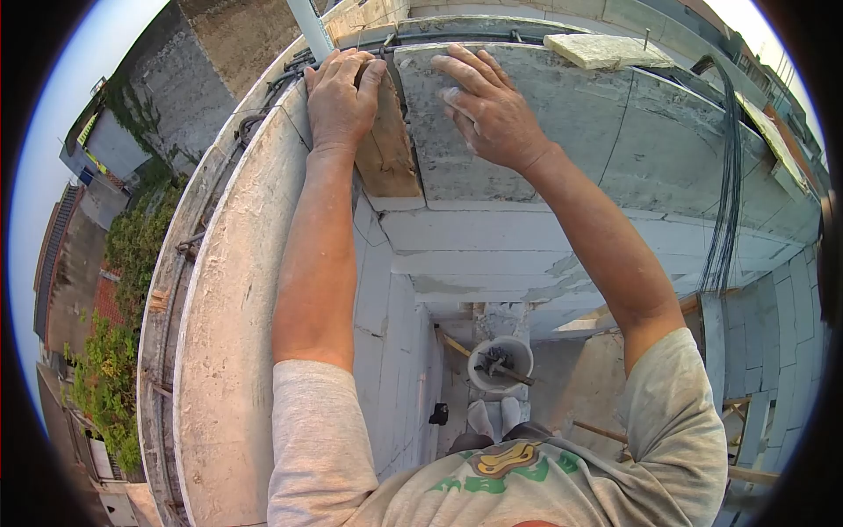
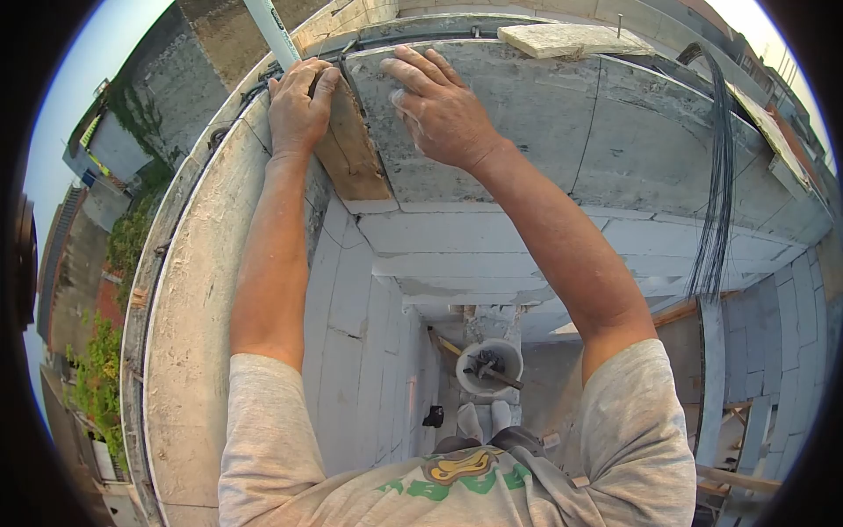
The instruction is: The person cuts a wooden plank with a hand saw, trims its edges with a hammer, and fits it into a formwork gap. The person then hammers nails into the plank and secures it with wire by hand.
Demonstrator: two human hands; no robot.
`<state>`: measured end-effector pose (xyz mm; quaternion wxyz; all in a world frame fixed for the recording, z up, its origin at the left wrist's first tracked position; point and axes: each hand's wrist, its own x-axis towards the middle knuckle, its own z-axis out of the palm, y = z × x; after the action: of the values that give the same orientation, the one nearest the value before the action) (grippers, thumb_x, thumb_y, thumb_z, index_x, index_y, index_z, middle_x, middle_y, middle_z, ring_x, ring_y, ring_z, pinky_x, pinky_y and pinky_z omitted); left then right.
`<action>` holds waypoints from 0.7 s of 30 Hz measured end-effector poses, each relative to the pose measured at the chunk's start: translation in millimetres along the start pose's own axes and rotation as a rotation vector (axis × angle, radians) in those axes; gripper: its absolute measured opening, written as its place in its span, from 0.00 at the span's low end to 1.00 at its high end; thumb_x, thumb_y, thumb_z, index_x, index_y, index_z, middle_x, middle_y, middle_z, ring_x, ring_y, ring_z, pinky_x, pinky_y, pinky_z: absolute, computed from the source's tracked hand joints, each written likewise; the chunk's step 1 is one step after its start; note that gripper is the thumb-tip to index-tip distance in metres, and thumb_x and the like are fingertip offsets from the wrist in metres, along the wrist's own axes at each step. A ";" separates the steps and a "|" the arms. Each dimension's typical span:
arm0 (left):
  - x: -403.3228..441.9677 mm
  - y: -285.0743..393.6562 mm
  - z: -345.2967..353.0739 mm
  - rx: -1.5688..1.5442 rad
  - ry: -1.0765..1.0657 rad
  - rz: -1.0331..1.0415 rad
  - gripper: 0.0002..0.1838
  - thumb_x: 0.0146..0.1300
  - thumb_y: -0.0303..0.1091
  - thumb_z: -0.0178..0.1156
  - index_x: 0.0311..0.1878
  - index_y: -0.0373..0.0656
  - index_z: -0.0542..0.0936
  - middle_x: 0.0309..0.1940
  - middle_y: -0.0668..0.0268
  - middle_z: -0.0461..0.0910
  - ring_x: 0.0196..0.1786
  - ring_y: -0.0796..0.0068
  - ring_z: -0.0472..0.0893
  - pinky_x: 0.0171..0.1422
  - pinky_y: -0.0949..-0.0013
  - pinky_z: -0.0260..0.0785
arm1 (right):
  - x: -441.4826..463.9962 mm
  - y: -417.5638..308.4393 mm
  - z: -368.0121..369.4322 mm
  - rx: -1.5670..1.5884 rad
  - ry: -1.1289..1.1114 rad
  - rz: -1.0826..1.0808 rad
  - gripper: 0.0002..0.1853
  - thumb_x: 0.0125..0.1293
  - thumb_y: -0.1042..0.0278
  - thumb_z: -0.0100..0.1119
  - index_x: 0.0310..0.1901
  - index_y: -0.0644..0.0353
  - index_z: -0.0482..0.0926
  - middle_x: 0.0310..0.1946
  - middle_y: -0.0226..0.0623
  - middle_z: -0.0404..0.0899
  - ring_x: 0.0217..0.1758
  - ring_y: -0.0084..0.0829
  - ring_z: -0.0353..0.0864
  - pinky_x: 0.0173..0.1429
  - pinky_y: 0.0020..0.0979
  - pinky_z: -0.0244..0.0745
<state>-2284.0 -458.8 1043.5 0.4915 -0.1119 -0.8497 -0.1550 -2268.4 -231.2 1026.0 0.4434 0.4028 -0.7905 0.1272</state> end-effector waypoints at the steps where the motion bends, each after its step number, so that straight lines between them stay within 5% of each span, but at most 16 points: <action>1: 0.3 2.8 -1.8 -0.006 -0.019 -0.013 0.21 0.68 0.57 0.51 0.47 0.51 0.83 0.55 0.66 0.79 0.67 0.64 0.68 0.76 0.47 0.44 | -1.5 1.9 0.3 -0.013 -0.014 -0.007 0.05 0.62 0.68 0.61 0.38 0.54 0.83 0.66 0.29 0.65 0.76 0.27 0.53 0.81 0.36 0.47; 12: 6.6 10.0 -20.0 0.021 -0.183 -0.033 0.23 0.66 0.58 0.52 0.51 0.50 0.81 0.56 0.63 0.78 0.64 0.61 0.72 0.75 0.48 0.49 | -4.7 12.9 10.0 0.006 -0.006 -0.027 0.05 0.62 0.71 0.58 0.38 0.53 0.81 0.69 0.26 0.61 0.77 0.26 0.49 0.81 0.35 0.46; 21: 3.0 10.1 -27.1 0.094 -0.184 0.053 0.26 0.55 0.49 0.68 0.55 0.49 0.79 0.57 0.64 0.78 0.65 0.66 0.71 0.71 0.61 0.55 | -5.5 12.9 10.7 -0.012 -0.017 -0.023 0.07 0.60 0.71 0.59 0.40 0.52 0.80 0.69 0.26 0.60 0.78 0.27 0.48 0.81 0.35 0.44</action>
<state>-2260.4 -459.5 1060.3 0.4202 -0.1246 -0.8942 -0.0909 -2282.8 -226.0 1017.4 0.4404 0.4100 -0.7906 0.1138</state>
